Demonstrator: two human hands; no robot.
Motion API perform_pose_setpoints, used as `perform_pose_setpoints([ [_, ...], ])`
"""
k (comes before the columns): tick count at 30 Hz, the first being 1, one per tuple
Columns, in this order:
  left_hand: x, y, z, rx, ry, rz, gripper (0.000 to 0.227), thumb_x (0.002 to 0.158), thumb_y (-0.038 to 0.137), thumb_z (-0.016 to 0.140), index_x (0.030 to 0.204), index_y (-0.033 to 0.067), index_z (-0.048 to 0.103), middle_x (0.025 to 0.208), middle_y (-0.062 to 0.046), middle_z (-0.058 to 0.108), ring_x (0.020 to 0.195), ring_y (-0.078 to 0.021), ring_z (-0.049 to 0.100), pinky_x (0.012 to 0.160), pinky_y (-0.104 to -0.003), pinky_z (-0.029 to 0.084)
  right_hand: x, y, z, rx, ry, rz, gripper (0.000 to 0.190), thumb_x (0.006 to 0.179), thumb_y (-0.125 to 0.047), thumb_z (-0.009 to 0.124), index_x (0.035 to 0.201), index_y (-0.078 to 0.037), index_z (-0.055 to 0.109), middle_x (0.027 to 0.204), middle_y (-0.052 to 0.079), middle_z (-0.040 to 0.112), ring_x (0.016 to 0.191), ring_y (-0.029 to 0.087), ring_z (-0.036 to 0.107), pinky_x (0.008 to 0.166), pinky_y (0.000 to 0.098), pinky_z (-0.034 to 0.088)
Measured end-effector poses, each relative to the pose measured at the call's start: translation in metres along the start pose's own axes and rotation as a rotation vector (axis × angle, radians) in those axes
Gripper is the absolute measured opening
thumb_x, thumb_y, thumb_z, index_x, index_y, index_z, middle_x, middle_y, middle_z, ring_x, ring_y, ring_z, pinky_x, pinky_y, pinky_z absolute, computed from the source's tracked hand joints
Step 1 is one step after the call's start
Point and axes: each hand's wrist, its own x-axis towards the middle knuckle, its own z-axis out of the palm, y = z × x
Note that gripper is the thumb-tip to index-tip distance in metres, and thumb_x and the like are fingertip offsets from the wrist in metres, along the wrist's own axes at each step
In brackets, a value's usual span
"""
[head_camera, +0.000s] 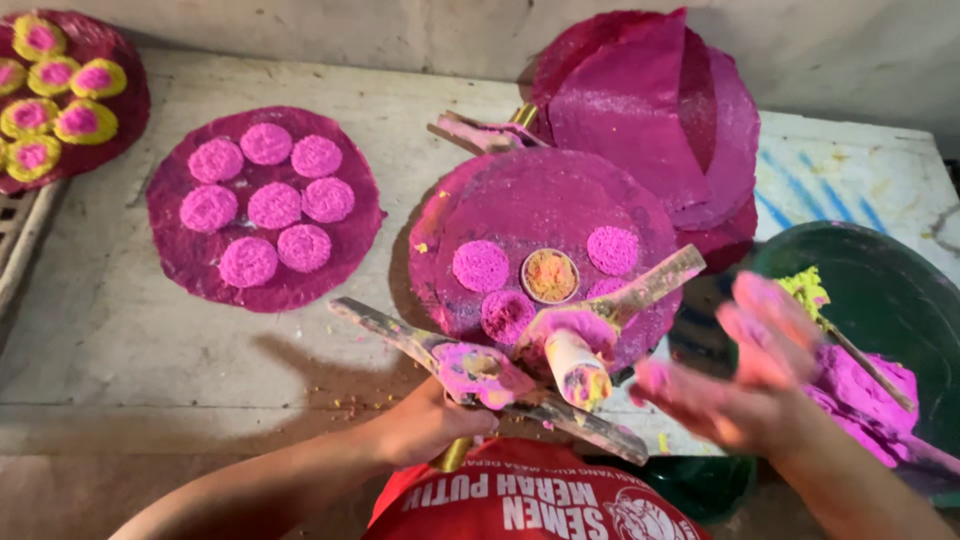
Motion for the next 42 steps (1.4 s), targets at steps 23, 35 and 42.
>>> perform_pose_setpoints([
  [23,-0.003,0.016,-0.009,0.092,-0.006,0.077,0.047,0.085,0.002,0.065,0.131,0.0122,0.068,0.095,0.000,0.070,0.084,-0.0096,0.063,0.073,-0.028,0.054,-0.004,-0.040,-0.002,0.045,-0.186,0.184,0.045,0.083,-0.001,0.068,0.113,-0.033,0.079,0.124,0.007,0.048,0.121,0.028,0.041,0.101,0.0453,0.041],
  [35,0.011,-0.040,-0.075,0.014,0.700,0.414,0.025,0.084,0.003,0.068,0.107,0.0024,0.061,0.088,-0.004,0.064,0.073,-0.0156,0.065,0.061,-0.032,0.054,-0.030,0.003,0.044,0.284,-0.153,0.800,0.045,0.090,0.001,0.068,0.134,-0.009,0.067,0.137,0.012,0.062,0.126,0.027,0.057,0.109,0.0382,0.046],
  [42,-0.002,-0.104,-0.107,-0.258,0.888,0.719,0.026,0.089,0.001,0.067,0.115,0.0005,0.062,0.095,-0.005,0.063,0.084,-0.0157,0.063,0.072,-0.032,0.053,-0.101,0.032,0.182,0.248,-0.849,0.894,0.112,0.075,-0.039,0.086,0.159,-0.019,0.016,0.150,0.028,0.038,0.136,0.048,0.036,0.104,0.0664,0.026],
])
